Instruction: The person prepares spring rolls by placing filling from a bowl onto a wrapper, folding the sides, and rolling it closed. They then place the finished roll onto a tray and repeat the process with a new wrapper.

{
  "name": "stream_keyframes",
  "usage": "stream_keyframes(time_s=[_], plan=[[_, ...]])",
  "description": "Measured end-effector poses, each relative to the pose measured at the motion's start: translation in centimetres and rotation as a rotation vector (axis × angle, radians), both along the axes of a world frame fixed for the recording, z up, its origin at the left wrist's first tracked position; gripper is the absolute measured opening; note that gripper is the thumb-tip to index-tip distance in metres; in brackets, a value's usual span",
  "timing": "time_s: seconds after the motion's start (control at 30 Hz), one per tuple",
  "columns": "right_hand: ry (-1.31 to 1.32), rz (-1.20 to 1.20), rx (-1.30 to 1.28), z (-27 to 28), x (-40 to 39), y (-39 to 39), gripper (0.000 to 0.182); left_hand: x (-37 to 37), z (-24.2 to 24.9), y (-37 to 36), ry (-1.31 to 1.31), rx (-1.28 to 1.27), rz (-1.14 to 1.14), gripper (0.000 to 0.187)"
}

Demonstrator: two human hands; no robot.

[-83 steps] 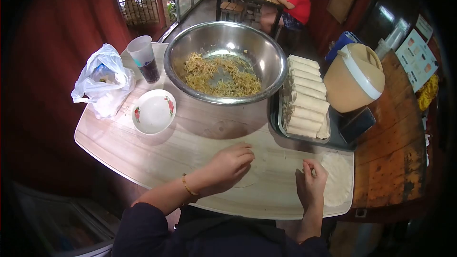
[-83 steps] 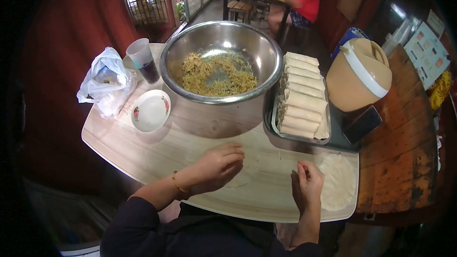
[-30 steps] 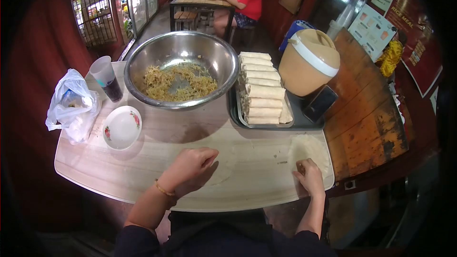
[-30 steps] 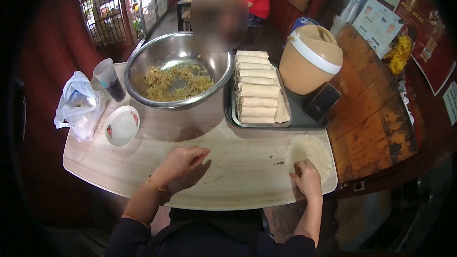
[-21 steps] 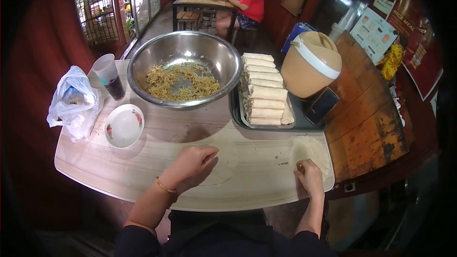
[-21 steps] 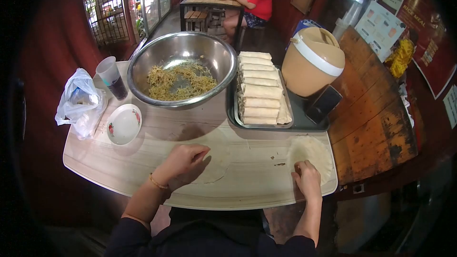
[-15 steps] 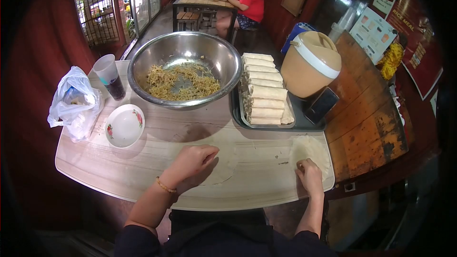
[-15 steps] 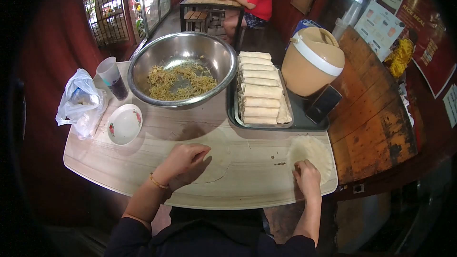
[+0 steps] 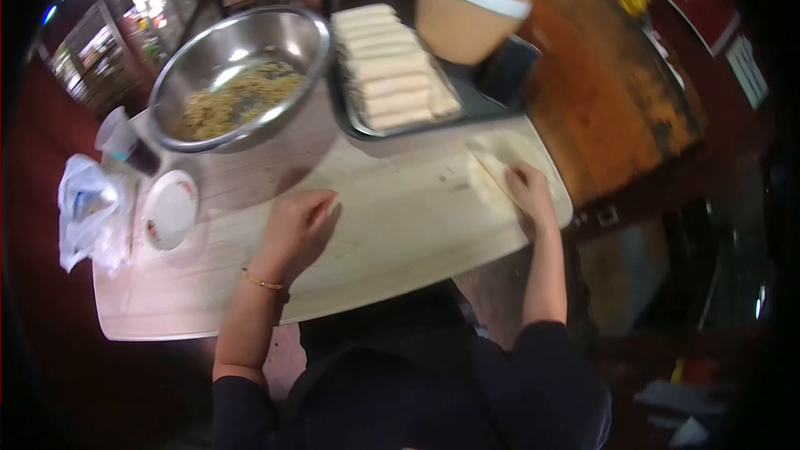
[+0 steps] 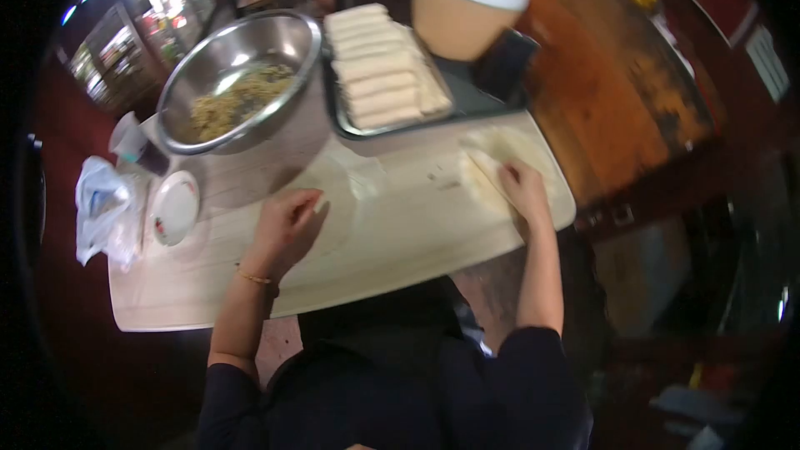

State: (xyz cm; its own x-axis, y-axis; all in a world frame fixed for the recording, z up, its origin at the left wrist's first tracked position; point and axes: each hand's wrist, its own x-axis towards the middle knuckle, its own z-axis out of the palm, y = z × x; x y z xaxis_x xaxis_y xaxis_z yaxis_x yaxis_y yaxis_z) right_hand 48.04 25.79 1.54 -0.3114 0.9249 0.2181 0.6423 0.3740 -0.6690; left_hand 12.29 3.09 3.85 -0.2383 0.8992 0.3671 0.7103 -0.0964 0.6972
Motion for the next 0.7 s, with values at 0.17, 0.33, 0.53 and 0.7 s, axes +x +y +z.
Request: stream_keyframes(time_s=[0.17,0.33,0.53,0.7], plan=[[0.035,0.003,0.028,-0.8,0.3,0.3,0.022,3.7,0.5,2.4,0.417,0.098,-0.231,0.019],[0.143,0.004,-0.085,-1.3,0.6,0.7,0.023,11.2,-0.1,7.8,0.46,0.157,-0.635,0.036],[0.229,0.065,-0.203,-1.1,0.8,0.4,0.026,16.6,-5.0,14.0,0.411,0.07,-0.419,0.055],[0.266,0.147,-0.134,0.2,-1.3,2.2,0.029,18.1,-5.8,15.1,0.481,0.059,-0.396,0.062]])
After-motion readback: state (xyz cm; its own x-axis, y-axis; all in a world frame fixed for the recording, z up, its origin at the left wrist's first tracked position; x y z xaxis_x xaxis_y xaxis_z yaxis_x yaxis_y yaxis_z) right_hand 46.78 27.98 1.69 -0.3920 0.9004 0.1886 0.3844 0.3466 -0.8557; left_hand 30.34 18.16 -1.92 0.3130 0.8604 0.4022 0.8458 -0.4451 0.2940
